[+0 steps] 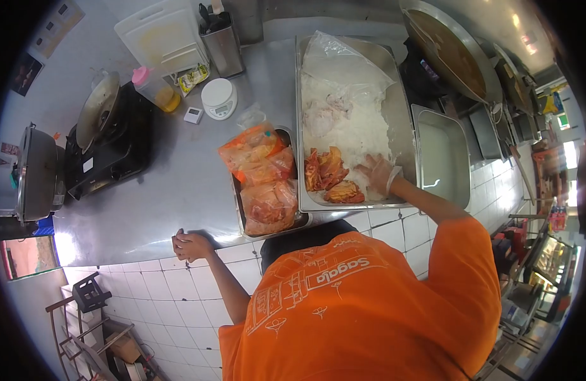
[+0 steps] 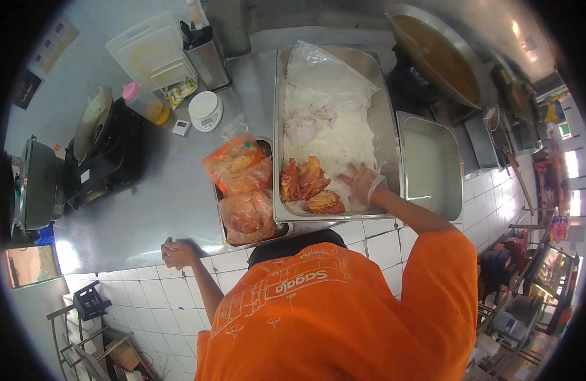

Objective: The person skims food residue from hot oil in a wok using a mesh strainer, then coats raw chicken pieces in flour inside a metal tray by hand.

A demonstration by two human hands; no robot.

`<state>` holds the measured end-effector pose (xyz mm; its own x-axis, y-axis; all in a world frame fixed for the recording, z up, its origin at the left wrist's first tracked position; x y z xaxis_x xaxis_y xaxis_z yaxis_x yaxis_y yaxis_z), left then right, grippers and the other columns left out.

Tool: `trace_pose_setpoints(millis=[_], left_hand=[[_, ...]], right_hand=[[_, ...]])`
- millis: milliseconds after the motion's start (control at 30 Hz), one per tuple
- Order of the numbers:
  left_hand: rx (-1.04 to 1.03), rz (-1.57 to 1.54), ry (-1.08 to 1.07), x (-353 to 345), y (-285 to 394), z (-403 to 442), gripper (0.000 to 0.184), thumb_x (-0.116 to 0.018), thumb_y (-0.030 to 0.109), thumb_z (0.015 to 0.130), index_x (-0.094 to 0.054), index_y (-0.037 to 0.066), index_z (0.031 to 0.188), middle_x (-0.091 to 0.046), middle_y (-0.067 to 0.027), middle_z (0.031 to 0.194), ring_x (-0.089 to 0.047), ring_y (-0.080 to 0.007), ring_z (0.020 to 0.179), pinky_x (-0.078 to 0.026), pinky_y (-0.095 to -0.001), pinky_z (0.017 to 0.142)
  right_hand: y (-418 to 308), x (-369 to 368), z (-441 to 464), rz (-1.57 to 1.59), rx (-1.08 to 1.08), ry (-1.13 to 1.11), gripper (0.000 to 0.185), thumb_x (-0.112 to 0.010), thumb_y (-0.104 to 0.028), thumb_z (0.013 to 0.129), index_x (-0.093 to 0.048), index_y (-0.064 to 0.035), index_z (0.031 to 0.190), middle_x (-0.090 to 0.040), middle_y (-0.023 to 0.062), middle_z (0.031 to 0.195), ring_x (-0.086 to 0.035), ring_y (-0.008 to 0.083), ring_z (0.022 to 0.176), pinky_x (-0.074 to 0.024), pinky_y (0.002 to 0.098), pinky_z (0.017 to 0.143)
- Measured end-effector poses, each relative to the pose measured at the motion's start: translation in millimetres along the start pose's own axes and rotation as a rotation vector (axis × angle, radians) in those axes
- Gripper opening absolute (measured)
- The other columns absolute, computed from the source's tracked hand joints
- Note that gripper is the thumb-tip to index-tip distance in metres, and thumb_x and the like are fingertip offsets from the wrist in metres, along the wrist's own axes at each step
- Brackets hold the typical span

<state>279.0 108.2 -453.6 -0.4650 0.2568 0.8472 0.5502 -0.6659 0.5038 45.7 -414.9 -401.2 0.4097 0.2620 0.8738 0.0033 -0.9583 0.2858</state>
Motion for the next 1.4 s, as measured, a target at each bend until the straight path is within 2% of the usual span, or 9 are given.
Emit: trace_pose_setpoints(millis=[233,300,433,533,600,700,933,1133,1400], left_hand=[[-0.008,0.011,0.001,-2,-2,3,0.042,-0.026,0.046,0.095,-0.062,0.026,0.105,-0.047,-0.0042,0.128,-0.037,-0.0297,0.12,-0.034,-0.056,0.088],[-0.002,-0.007,-0.005,0,0,1,0.042,-0.026,0.044,0.096,-0.062,0.023,0.104,-0.047,-0.004,0.128,-0.035,-0.0286,0.121,-0.032,-0.0556,0.089],[-0.001,-0.033,-0.018,2,1,1,0.043,-0.026,0.043,0.096,-0.062,0.02,0.102,-0.048,-0.004,0.127,-0.033,-0.0276,0.122,-0.03,-0.0551,0.091],[0.002,-0.032,-0.005,3,2,0,0.043,-0.025,0.043,0.097,-0.062,0.021,0.102,-0.048,-0.0041,0.126,-0.033,-0.0279,0.122,-0.031,-0.0551,0.09],[0.006,-0.026,0.002,0,1,1,0.043,-0.025,0.043,0.097,-0.062,0.021,0.101,-0.048,-0.0041,0.126,-0.033,-0.0278,0.122,-0.031,-0.0551,0.09],[0.004,-0.022,-0.002,0,-1,0,0.042,-0.026,0.042,0.097,-0.062,0.021,0.101,-0.048,-0.004,0.125,-0.034,-0.0279,0.121,-0.031,-0.0553,0.09],[-0.001,-0.024,-0.002,-1,0,1,0.04,-0.028,0.041,0.096,-0.061,0.02,0.103,-0.047,-0.0041,0.126,-0.034,-0.0284,0.12,-0.031,-0.0563,0.089],[-0.011,-0.037,-0.005,2,1,0,0.041,-0.028,0.042,0.096,-0.061,0.019,0.103,-0.047,-0.0046,0.127,-0.033,-0.0285,0.122,-0.03,-0.0565,0.09],[-0.006,-0.025,-0.022,4,2,-2,0.042,-0.027,0.042,0.096,-0.06,0.019,0.104,-0.047,-0.0039,0.128,-0.032,-0.0275,0.123,-0.03,-0.0566,0.09]], right_hand=[[75,6,54,0.696,0.199,-0.134,0.059,-0.073,-0.03,0.072,-0.05,-0.0136,0.123,-0.062,0.0143,0.107,-0.059,0.03,0.101,-0.0422,0.0467,0.093],[88,-6,41,1.988,-0.436,-0.581,0.048,-0.074,-0.031,0.075,-0.057,-0.009,0.114,-0.063,0.0094,0.103,-0.062,0.0237,0.09,-0.0499,0.044,0.081],[107,-20,62,1.301,0.031,-0.509,0.045,-0.061,-0.037,0.086,-0.053,-0.0078,0.119,-0.063,0.0086,0.1,-0.061,0.0225,0.088,-0.0492,0.0485,0.084],[98,-14,48,1.781,-0.937,-0.309,0.05,-0.045,-0.041,0.091,-0.045,-0.008,0.13,-0.06,0.0126,0.113,-0.06,0.0282,0.095,-0.0473,0.0523,0.085],[68,10,41,0.393,-0.332,-0.301,0.057,-0.036,-0.043,0.092,-0.035,-0.0088,0.138,-0.051,0.0173,0.127,-0.057,0.0372,0.104,-0.0458,0.0555,0.085],[14,23,22,0.139,-0.519,-0.228,0.062,-0.04,-0.044,0.09,-0.033,-0.0089,0.141,-0.047,0.0194,0.13,-0.054,0.0408,0.108,-0.0457,0.0536,0.087],[71,24,39,0.753,-0.293,-0.241,0.063,-0.062,-0.029,0.083,-0.036,-0.0084,0.137,-0.058,0.0165,0.118,-0.059,0.0312,0.106,-0.0475,0.0423,0.088],[105,-8,41,0.827,-0.397,0.189,0.066,-0.07,-0.027,0.075,-0.04,-0.0058,0.13,-0.058,0.0234,0.113,-0.059,0.0344,0.105,-0.0495,0.0398,0.085],[22,8,52,0.158,-0.026,-0.028,0.075,-0.067,-0.031,0.078,-0.029,-0.0235,0.141,-0.019,0.0257,0.148,-0.031,0.0454,0.131,-0.0302,0.042,0.109]])
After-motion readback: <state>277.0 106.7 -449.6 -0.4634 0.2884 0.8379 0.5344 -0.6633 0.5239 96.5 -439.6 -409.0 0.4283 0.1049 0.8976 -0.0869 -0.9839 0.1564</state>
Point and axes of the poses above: each hand's wrist, its own z-axis towards the middle knuckle, its own x-axis out of the back of the hand, y = z × x, the point moved 4 cm from there along z, towards the middle knuckle
